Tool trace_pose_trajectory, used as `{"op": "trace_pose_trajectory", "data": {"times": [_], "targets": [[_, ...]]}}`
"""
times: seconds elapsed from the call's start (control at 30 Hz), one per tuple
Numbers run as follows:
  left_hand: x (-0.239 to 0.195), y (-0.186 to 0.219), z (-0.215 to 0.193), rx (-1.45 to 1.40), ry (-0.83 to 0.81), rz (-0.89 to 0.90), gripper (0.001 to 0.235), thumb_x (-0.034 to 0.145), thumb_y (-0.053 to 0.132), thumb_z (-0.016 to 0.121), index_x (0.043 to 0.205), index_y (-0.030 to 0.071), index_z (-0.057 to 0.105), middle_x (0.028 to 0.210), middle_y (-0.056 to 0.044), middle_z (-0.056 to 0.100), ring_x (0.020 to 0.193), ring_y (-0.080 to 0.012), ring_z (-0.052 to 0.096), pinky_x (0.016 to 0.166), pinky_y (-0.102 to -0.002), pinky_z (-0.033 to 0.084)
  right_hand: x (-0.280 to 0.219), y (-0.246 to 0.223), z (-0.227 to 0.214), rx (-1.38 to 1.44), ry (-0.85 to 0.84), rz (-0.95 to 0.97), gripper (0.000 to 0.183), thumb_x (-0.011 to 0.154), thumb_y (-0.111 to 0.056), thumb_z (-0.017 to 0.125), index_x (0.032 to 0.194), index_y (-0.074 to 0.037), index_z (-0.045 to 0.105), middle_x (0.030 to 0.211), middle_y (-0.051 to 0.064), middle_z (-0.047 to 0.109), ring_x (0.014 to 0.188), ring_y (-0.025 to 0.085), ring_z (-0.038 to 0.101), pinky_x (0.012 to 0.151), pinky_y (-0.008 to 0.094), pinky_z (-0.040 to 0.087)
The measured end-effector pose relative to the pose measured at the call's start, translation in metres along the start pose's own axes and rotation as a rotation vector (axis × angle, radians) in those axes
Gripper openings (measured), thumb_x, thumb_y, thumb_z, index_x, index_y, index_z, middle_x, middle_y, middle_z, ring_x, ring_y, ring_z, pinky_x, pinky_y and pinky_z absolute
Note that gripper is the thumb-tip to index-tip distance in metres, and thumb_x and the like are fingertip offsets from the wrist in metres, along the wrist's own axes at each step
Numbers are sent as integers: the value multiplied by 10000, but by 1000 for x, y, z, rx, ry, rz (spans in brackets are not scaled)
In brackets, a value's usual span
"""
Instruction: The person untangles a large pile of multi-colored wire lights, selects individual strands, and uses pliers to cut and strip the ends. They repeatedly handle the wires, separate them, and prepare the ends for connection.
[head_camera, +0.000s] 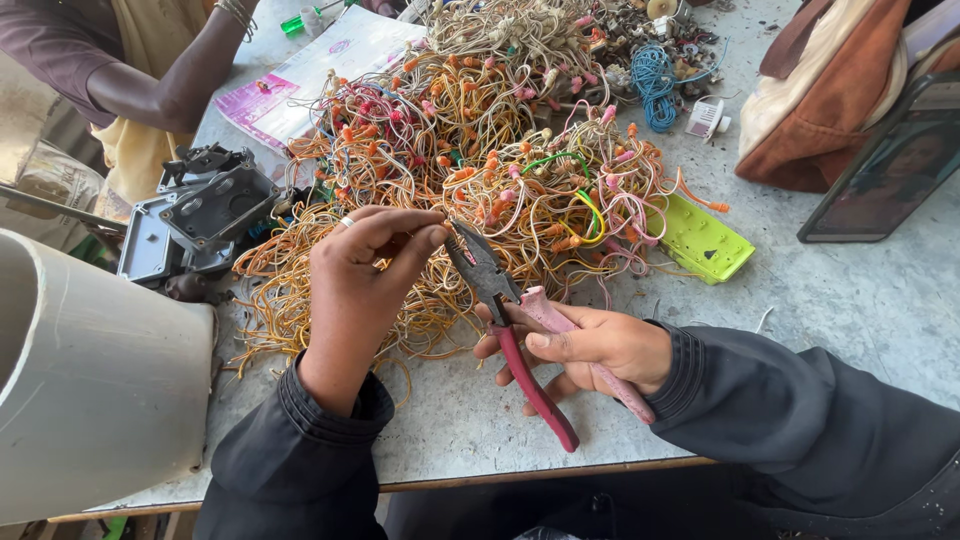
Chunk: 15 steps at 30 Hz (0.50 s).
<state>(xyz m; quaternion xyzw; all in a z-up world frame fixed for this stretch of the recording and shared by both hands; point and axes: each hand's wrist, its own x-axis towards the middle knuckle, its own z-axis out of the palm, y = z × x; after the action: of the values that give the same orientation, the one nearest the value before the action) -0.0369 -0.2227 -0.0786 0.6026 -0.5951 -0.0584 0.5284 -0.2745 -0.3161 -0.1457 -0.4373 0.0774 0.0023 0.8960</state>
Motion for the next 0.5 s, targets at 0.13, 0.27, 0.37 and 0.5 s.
{"op": "trace_pose_trajectory", "data": {"times": [0.13,0.27,0.37,0.5], "targets": [[-2,-1,4,-2,-68,48,121,914,70,787,1035,81,792,949,-36,749,806,-99,717,691,-234,574,0,-1,0,-4,23,-10,676,1020,-248,533,1627,-143,255,1465,119,486,1233,234,549,969,502,533],[-3,-1,7,-31,-95,79,140,913,48,775,1047,82,787,962,-43,747,840,-117,734,715,-242,588,-1,-2,-1,-10,22,-24,679,1019,-257,537,1626,-141,255,1463,127,495,1241,246,550,964,505,536],[-3,-1,9,-24,-87,101,159,913,35,769,1063,88,781,977,-47,747,858,-129,738,726,-254,587,0,-2,-2,-15,31,-29,666,1013,-255,547,1607,-130,272,1484,135,489,1271,258,545,952,507,538],[-5,2,8,37,-85,184,189,929,0,745,1090,93,781,1008,-50,739,881,-153,738,747,-266,579,0,-2,-3,-14,63,-12,637,996,-254,556,1567,-120,306,1507,124,481,1306,270,541,947,514,543]]}}
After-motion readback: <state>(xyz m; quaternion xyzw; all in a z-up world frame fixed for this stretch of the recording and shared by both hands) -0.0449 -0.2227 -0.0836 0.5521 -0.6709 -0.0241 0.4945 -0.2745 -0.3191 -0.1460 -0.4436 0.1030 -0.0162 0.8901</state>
